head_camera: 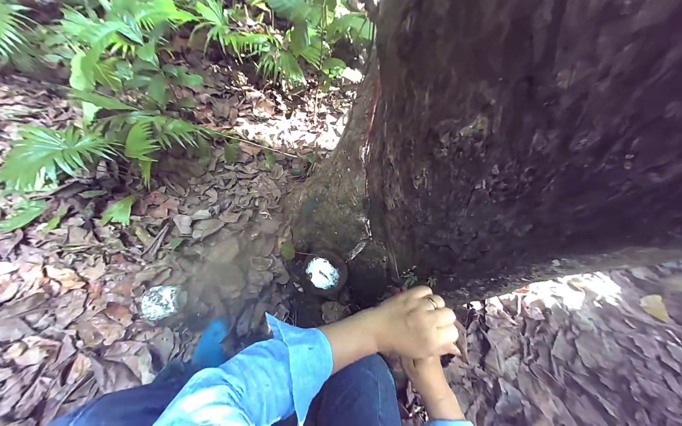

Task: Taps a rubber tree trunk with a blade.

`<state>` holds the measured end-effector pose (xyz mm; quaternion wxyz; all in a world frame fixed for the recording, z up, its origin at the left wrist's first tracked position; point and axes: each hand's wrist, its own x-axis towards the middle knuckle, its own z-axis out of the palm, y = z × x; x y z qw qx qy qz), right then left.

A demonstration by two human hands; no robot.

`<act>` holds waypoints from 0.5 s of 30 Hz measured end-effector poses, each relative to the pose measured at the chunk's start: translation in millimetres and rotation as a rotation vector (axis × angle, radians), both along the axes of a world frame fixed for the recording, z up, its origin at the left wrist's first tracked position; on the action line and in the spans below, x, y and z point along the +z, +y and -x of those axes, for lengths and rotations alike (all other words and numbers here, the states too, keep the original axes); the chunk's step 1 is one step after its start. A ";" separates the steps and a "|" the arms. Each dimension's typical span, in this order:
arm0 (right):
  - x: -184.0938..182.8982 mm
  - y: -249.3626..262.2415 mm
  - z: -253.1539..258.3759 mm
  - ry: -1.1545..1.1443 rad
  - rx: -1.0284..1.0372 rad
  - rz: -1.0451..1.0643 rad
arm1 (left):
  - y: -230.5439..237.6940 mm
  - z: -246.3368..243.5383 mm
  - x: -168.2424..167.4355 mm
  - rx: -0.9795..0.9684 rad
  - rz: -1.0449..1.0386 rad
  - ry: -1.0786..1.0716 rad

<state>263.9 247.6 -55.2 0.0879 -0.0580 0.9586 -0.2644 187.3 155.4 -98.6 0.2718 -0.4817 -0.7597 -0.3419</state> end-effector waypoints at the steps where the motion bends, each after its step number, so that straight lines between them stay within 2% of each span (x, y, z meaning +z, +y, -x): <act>1: -7.0 -1.5 4.9 0.170 0.029 0.035 | -4.5 6.5 0.0 0.065 0.024 -0.013; 3: -24.5 -1.6 19.5 0.367 0.069 0.054 | -17.3 22.2 0.9 0.162 0.070 -0.021; 5: -60.7 10.3 38.4 0.503 0.097 0.074 | -26.0 39.5 -2.5 0.227 0.075 0.041; 8: -96.1 19.3 59.6 0.629 0.128 0.056 | -26.4 57.0 -14.0 0.281 0.024 0.148; 13: -86.0 19.6 22.6 0.479 0.049 0.013 | -10.0 39.2 -29.9 0.205 -0.111 0.149; 15: -84.8 22.8 12.8 0.493 0.050 -0.014 | -7.4 34.3 -31.9 0.193 -0.148 0.159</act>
